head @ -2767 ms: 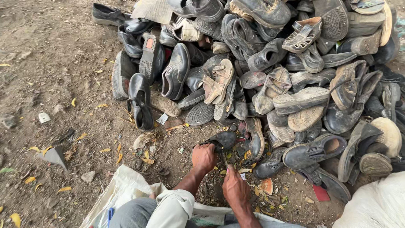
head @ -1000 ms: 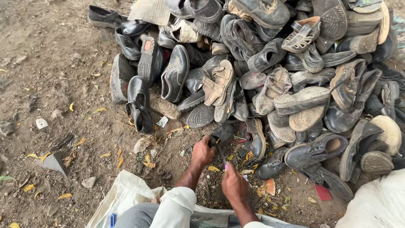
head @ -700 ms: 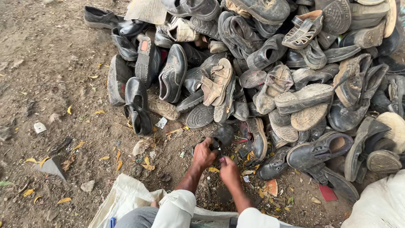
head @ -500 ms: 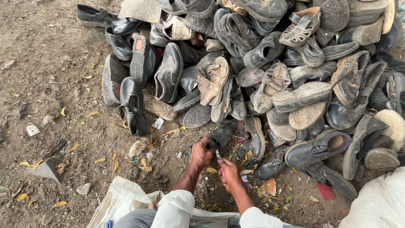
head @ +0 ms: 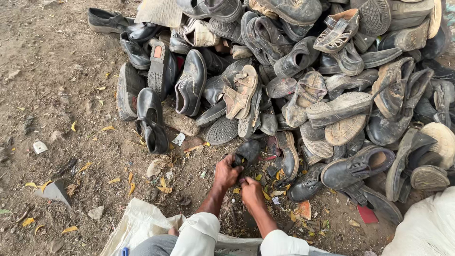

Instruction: The person picks up shoes and sandals from a large pile, uses a small white tool to scrape the soles and interiors, and places the items into a bag.

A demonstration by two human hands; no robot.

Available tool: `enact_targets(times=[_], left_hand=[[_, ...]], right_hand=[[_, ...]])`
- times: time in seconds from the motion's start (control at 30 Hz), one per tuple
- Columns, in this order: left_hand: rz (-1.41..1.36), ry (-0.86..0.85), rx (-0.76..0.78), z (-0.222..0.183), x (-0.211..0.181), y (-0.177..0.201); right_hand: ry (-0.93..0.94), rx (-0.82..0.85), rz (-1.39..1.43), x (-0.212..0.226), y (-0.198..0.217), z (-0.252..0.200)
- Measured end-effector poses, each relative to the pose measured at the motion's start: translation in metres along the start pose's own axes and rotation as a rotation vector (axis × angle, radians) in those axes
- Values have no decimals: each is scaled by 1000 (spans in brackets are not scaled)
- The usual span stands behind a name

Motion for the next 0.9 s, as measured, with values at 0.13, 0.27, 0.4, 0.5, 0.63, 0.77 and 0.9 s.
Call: enact_targets(times=[0.13, 0.27, 0.4, 0.5, 0.63, 0.77, 0.9], left_hand=[[11, -14, -58, 0, 1, 3], [-67, 22, -80, 2, 5, 1], [-35, -182, -80, -4, -10, 0], [-24, -101, -47, -3, -5, -3], [-40, -47, -103, -6, 3, 0], [-40, 8, -183, 6, 5, 8], [-68, 43, -187, -2, 9, 3]], right_hand=[[171, -127, -285, -7, -2, -11], [213, -78, -102, -23, -4, -30], [50, 9, 112, -30, -10, -20], [18, -38, -92, -34, -16, 20], [463, -391, -345, -20, -19, 38], [517, -343, -317, -40, -40, 4], [579, -383, -283, -52, -46, -9]])
Point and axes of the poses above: each hand's wrist, its own z-axis towards the middle knuckle, its own y-axis out of the back of the hand, x = y × z, the point moved 8 cm from there along z, towards the middle knuckle, and after that the axes turned 9 degrees about -z, right-handed, at the moved point
